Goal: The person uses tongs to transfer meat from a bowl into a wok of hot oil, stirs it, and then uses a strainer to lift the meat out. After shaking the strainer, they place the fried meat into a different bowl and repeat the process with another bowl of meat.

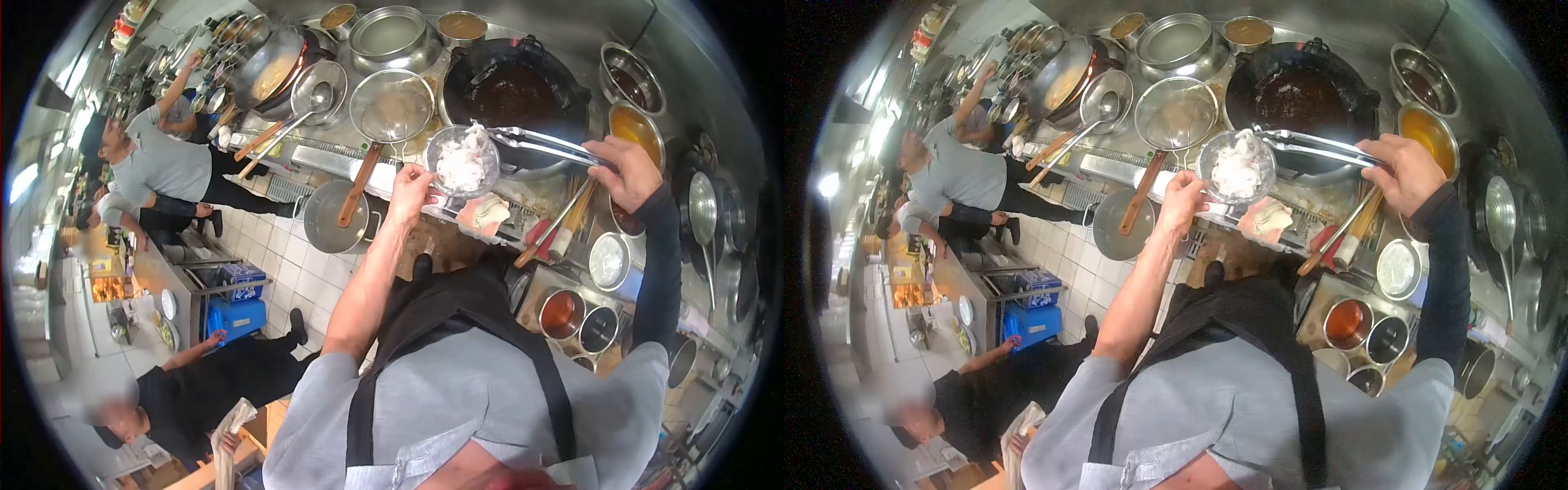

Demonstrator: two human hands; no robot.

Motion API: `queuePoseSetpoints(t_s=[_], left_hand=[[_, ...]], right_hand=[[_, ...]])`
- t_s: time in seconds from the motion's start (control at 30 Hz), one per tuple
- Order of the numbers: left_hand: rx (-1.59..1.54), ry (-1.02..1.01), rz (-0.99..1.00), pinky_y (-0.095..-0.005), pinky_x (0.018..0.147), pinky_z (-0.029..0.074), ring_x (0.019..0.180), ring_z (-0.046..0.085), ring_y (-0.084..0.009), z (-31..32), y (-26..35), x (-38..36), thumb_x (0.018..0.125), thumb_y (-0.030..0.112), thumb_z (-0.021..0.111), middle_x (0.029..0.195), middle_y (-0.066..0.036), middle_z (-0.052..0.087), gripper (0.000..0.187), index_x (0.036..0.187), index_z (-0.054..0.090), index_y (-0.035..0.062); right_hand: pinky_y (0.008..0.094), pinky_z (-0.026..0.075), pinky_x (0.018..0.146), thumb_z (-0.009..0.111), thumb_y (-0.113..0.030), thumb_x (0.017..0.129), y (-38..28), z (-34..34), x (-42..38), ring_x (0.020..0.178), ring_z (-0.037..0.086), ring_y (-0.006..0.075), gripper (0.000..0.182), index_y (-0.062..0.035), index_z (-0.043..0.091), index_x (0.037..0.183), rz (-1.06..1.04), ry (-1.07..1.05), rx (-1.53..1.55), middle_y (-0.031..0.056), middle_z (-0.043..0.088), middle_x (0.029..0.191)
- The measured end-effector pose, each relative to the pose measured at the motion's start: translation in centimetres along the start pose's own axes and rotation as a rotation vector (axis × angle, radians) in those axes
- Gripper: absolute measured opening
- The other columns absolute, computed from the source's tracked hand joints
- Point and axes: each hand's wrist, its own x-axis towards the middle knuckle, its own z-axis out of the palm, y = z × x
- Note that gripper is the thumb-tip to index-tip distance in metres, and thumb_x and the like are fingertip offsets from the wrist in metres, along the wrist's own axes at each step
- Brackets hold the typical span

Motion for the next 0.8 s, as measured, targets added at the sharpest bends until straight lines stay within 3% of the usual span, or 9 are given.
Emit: queuePoseSetpoints(t_s=[0.07,0.3,0.53,0.57,0.63,0.8], left_hand=[[0.043,0.023,0.004,-0.0250,0.052,0.054,0.066,0.069,-0.0177,2.1,0.3,0.8,0.092,0.009,0.064,0.087,-0.006,0.064,0.012,0.098,0.054,0.0065],[-0.083,0.064,-0.009,-0.0256,0.053,0.056,0.067,0.072,-0.0199,4.8,1.1,3.6,0.090,0.009,0.064,0.090,-0.011,0.067,0.013,0.097,0.054,0.0051],[-0.038,0.136,0.023,-0.0262,0.053,0.056,0.066,0.071,-0.0196,-0.1,0.6,3.8,0.090,0.009,0.063,0.089,-0.010,0.067,0.012,0.097,0.054,0.0060],[-0.032,0.152,0.017,-0.0266,0.053,0.056,0.066,0.070,-0.0197,-1.0,0.6,3.6,0.089,0.008,0.064,0.087,-0.009,0.066,0.012,0.097,0.054,0.0056],[-0.038,0.152,0.014,-0.0266,0.047,0.056,0.060,0.070,-0.0201,-2.4,0.4,3.4,0.090,0.004,0.062,0.086,-0.011,0.065,0.013,0.094,0.050,0.0051],[-0.107,0.084,0.083,-0.0267,0.046,0.055,0.058,0.067,-0.0180,-3.2,0.7,2.5,0.090,0.004,0.062,0.085,-0.008,0.062,0.014,0.093,0.048,0.0051]], right_hand=[[0.0426,0.048,0.074,0.069,-0.010,0.086,1.1,-1.3,1.5,0.080,0.062,0.0352,0.034,0.0035,0.067,0.116,0.013,-0.053,0.069,0.0177,0.062,0.087],[0.0405,0.047,0.074,0.069,-0.009,0.086,2.1,-4.6,4.1,0.079,0.061,0.0332,0.033,0.0024,0.067,0.116,-0.044,0.091,-0.012,0.0177,0.061,0.085],[0.0458,0.050,0.094,0.068,-0.016,0.088,3.2,-4.3,5.7,0.103,0.066,0.0397,0.034,0.0011,0.069,0.118,-0.079,0.081,-0.305,0.0231,0.070,0.109],[0.0444,0.050,0.096,0.066,-0.015,0.089,1.2,-4.5,6.9,0.105,0.066,0.0392,0.032,0.0003,0.070,0.117,0.094,-0.081,-0.264,0.0237,0.070,0.109],[0.0456,0.051,0.095,0.066,-0.015,0.088,3.4,-1.8,8.4,0.104,0.067,0.0390,0.032,-0.0005,0.071,0.116,0.117,-0.121,-0.338,0.0245,0.071,0.106],[0.0461,0.055,0.095,0.070,-0.019,0.084,8.0,7.3,13.5,0.106,0.069,0.0377,0.036,-0.0007,0.071,0.114,0.305,-0.254,-0.497,0.0251,0.071,0.108]])
